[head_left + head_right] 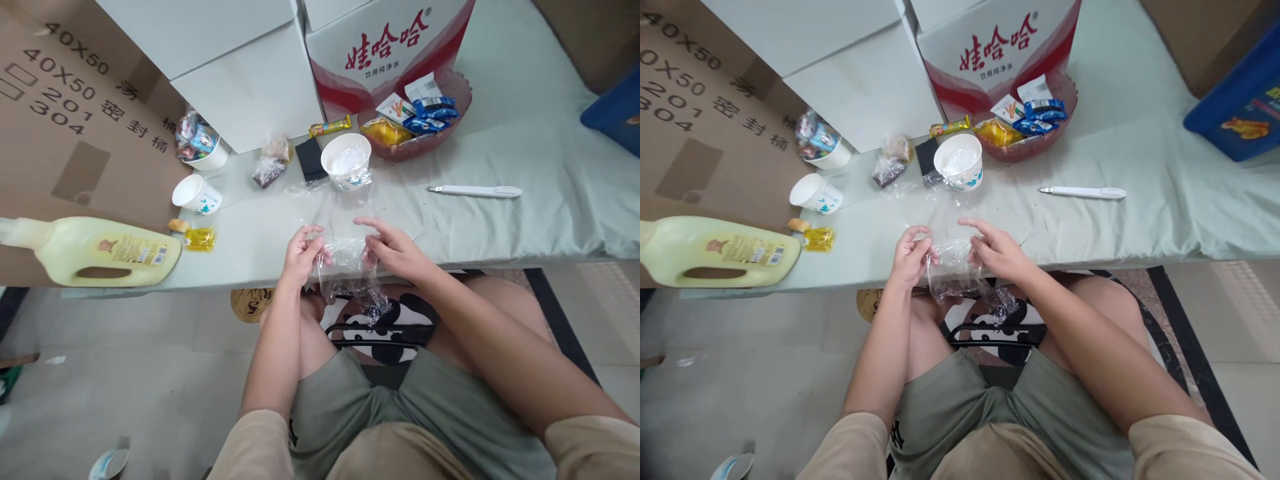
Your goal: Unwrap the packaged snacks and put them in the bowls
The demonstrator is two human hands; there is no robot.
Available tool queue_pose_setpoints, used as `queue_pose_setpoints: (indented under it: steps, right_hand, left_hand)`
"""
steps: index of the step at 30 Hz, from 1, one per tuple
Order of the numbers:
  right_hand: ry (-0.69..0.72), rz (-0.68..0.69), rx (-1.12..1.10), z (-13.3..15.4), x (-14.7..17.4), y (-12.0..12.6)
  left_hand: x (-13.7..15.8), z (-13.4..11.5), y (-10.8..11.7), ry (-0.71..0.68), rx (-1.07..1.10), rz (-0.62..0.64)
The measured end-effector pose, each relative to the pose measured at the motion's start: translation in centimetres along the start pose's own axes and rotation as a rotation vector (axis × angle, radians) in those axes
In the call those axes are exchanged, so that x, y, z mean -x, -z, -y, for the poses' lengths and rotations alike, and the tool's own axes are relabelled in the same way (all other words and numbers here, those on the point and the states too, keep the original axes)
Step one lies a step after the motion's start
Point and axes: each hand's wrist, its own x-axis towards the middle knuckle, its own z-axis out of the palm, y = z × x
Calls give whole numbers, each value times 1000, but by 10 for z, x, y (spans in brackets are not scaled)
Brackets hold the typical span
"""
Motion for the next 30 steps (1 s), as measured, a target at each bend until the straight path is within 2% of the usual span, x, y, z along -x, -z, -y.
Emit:
queue_pose_setpoints:
  steps: [3, 7, 12, 14, 20, 23, 26, 28, 30]
  right_hand:
    - [37, 24, -207, -2, 0, 3]
    - [5, 5, -281, -12, -6, 4]
    - [-59, -238, -303, -21, -16, 3]
    - [-102, -286, -341, -21, -16, 3]
    - [-78, -129, -224, -12, -5, -3]
    - [-44, -189, -181, -11, -4, -6]
    - [38, -275, -219, -16, -9, -6]
    - [44, -231, -245, -19, -13, -5]
    - [33, -118, -232, -20, -14, -4]
  left_hand:
    - [0, -5, 6, 28, 137, 36]
    - [-1, -7, 9, 54, 211, 15]
    - [-1, -4, 5, -14, 69, -56]
    - [-1, -3, 5, -29, 39, -60]
    - [-3, -1, 4, -56, 92, -71]
    - [-2, -1, 0, -4, 186, -17]
    - [-1, -1, -5, 92, 115, 55]
    - [0, -1, -7, 91, 75, 41]
    - [1, 0, -8, 74, 94, 37]
